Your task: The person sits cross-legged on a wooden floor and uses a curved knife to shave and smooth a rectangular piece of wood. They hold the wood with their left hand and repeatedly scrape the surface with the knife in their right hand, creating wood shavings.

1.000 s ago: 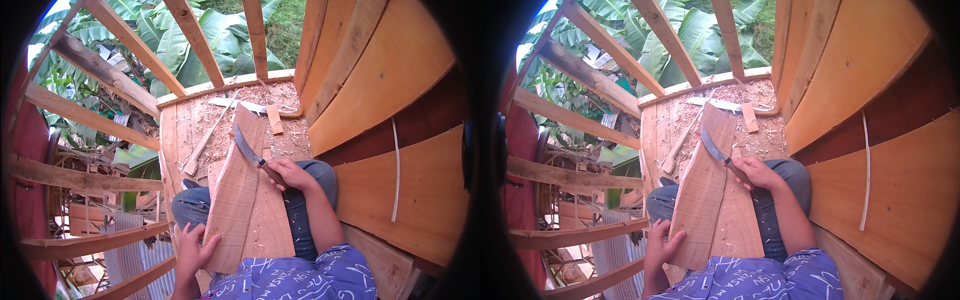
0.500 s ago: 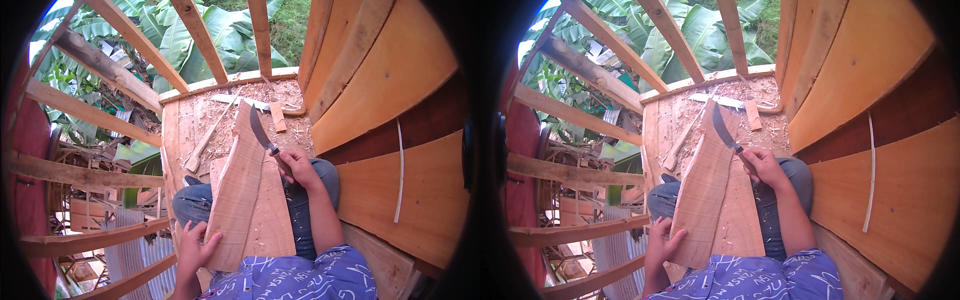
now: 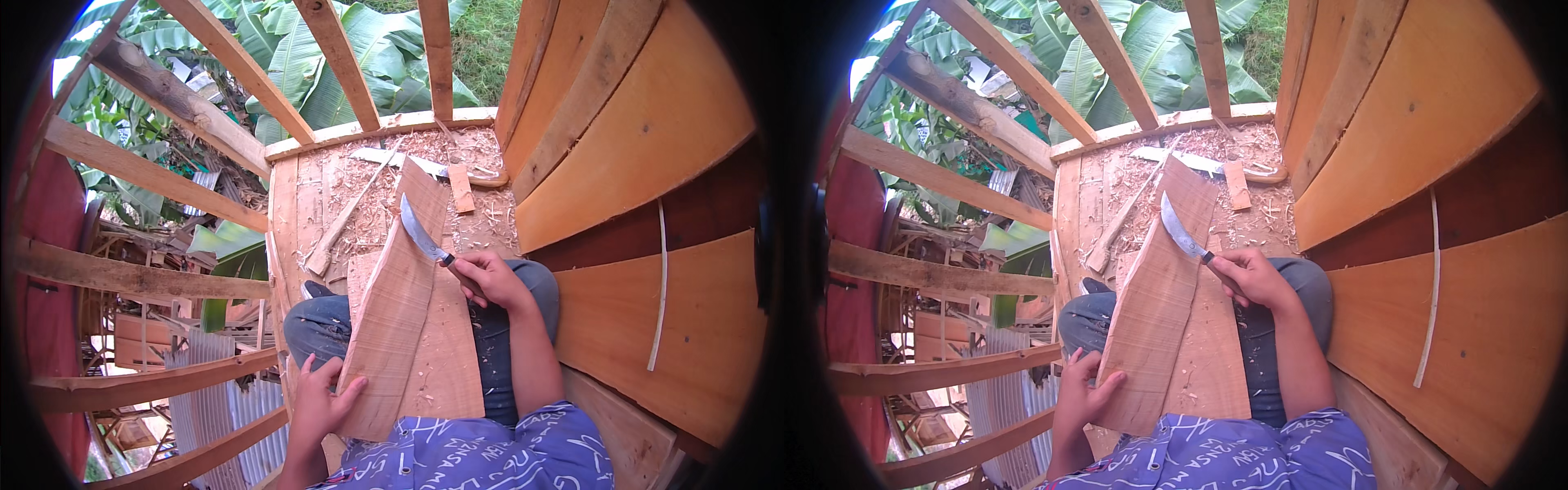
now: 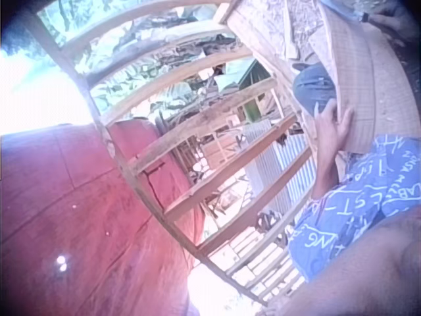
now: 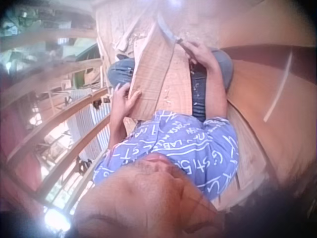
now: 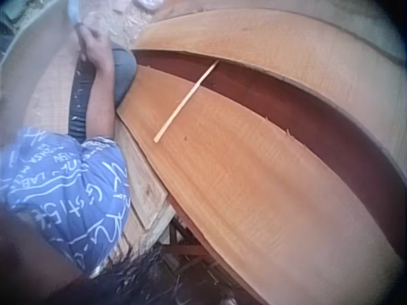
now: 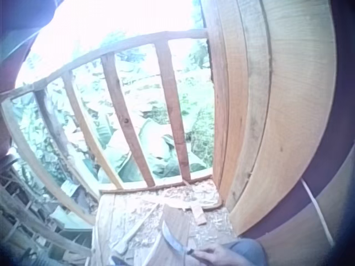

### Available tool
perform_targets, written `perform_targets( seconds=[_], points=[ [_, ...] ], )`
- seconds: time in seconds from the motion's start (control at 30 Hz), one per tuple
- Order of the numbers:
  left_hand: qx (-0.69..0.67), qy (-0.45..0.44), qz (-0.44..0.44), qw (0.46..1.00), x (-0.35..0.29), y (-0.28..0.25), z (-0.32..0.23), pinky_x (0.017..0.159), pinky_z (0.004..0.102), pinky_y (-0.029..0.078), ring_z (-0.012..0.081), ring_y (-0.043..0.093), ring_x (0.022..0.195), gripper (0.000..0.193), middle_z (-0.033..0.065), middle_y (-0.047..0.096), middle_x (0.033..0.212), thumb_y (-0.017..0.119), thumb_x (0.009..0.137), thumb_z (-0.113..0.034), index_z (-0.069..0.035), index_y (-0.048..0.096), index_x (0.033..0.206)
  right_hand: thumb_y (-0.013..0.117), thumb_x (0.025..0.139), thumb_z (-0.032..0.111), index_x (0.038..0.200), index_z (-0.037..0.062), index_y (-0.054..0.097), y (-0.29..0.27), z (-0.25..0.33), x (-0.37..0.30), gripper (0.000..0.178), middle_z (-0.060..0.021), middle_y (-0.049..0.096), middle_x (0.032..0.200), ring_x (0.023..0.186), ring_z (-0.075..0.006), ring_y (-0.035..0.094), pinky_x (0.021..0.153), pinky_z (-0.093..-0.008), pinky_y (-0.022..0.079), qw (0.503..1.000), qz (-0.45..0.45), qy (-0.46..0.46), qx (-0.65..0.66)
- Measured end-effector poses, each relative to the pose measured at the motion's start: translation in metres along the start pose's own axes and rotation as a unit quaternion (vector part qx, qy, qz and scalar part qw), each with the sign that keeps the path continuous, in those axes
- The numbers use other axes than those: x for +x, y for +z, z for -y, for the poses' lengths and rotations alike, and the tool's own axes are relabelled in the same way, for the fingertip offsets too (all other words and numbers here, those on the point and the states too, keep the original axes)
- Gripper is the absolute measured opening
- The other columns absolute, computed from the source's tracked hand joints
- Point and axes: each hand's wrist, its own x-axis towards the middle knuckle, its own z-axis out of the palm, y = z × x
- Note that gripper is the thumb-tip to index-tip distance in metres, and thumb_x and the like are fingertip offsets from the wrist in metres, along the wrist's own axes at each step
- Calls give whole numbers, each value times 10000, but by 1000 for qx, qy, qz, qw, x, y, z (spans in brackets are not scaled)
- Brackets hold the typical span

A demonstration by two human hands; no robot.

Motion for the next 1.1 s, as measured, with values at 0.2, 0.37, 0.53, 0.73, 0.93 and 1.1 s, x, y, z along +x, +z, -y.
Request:
perform_targets(
  seconds=[0.2, 0.37, 0.53, 0.73, 0.93, 1.1],
  points=[
    [-10, -3, -5, 1000, 0, 1, 2, 1106, 519, 265, 247, 624, 651, 259, 86, 642, 659, 742, 759, -258, -25, 671, 847, 455, 1025, 221, 1123, -33, 627, -1, -1, 1, 322, 2, 482, 551, 370, -47, 405, 367, -205, 328, 997, 66, -17, -29],
    [-13, 1, -4, 1000, -1, -1, 3, 1106, 520, 265, 250, 638, 663, 255, 91, 659, 676, 739, 757, -255, -25, 675, 846, 486, 1013, 207, 1083, -28, 641, -1, -1, 0, 290, 5, 500, 554, 383, -45, 426, 367, -206, 341, 997, 75, -21, -22],
    [-26, -2, 2, 1000, -1, -3, 2, 1104, 519, 267, 254, 643, 673, 264, 94, 663, 683, 738, 754, -259, -17, 675, 839, 511, 1004, 203, 1126, -25, 638, 1, -2, 1, 288, 7, 510, 565, 391, -45, 436, 369, -210, 350, 997, 68, -18, -22],
    [-18, -6, 14, 1000, -2, -3, 7, 1102, 523, 267, 256, 646, 686, 270, 92, 661, 680, 742, 750, -262, -18, 675, 845, 515, 1002, 199, 1202, -22, 616, 2, -1, 1, 314, 6, 506, 569, 398, -50, 439, 377, -215, 354, 997, 71, -4, -20],
    [-23, -9, 24, 999, -3, -3, 10, 1105, 523, 258, 261, 645, 712, 276, 95, 664, 701, 737, 755, -265, -19, 673, 864, 522, 998, 193, 1218, -11, 612, -1, -4, 3, 313, 6, 505, 574, 407, -53, 444, 380, -222, 358, 996, 87, -7, -23],
    [-29, -13, 34, 999, -4, -5, 9, 1112, 524, 245, 260, 652, 772, 288, 96, 676, 746, 730, 765, -269, -19, 671, 895, 534, 993, 192, 1218, -7, 615, 2, -4, 2, 311, 5, 513, 577, 412, -55, 453, 383, -220, 367, 997, 72, -5, -20]
  ],
)
